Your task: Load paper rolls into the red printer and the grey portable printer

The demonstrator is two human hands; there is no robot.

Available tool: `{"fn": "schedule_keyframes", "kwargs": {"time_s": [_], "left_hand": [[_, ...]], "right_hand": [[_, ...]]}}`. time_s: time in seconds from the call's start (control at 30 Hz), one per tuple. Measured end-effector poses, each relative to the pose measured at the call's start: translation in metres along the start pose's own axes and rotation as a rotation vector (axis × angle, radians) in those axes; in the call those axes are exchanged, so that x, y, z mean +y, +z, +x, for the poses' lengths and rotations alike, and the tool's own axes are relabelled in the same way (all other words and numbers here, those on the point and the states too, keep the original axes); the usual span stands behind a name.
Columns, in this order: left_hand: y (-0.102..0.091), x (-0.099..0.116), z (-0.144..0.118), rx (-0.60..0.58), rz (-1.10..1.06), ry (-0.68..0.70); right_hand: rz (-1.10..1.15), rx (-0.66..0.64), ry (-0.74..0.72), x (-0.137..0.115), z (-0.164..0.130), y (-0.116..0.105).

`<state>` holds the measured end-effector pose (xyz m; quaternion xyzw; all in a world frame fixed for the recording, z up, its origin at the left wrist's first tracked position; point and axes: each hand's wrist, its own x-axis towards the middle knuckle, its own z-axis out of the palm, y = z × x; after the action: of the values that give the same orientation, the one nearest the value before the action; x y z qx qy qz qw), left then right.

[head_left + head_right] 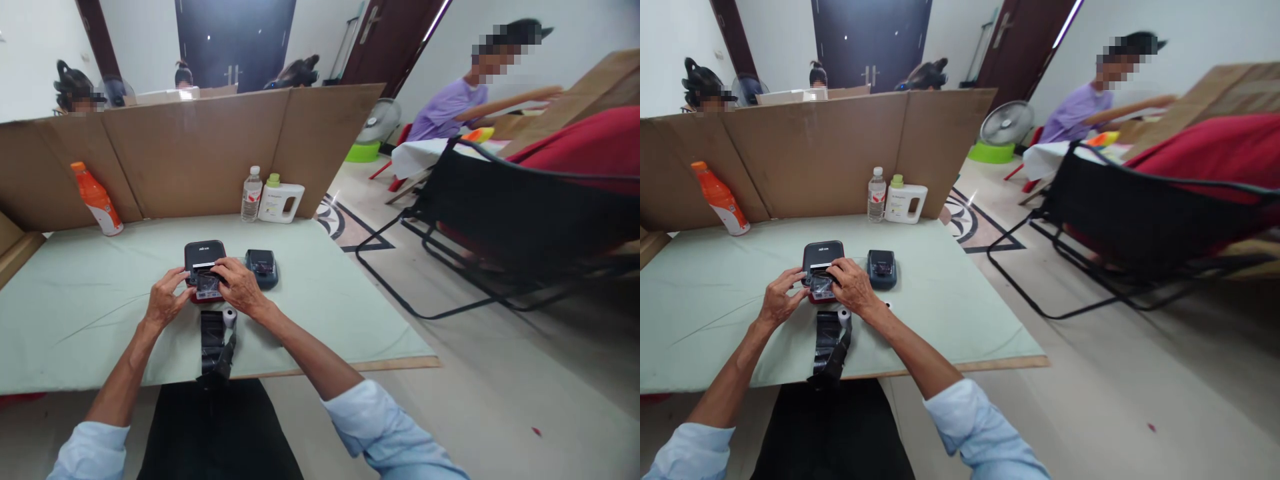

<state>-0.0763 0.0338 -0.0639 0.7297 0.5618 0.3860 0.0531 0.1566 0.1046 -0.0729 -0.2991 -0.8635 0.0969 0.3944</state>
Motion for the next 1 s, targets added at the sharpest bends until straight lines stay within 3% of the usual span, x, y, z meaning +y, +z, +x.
{"fn": "schedule_keyframes", "kwargs": {"time_s": [0.27,0.67,1.0], "left_hand": [[0.002,0.0,0.0,-0.013,0.025,-0.007],[-0.005,0.004,0.008,-0.062,0.13,-0.031],[-0.007,0.0,0.008,-0.063,-0.053,-0.018]], "right_hand": [[-0.079,0.073,0.033,-0.008,-0.006,0.008],[-0.205,0.043,0.01,-0.019,-0.003,0.006],[-0.238,0.018,-0.03,-0.02,-0.005,-0.001]]}}
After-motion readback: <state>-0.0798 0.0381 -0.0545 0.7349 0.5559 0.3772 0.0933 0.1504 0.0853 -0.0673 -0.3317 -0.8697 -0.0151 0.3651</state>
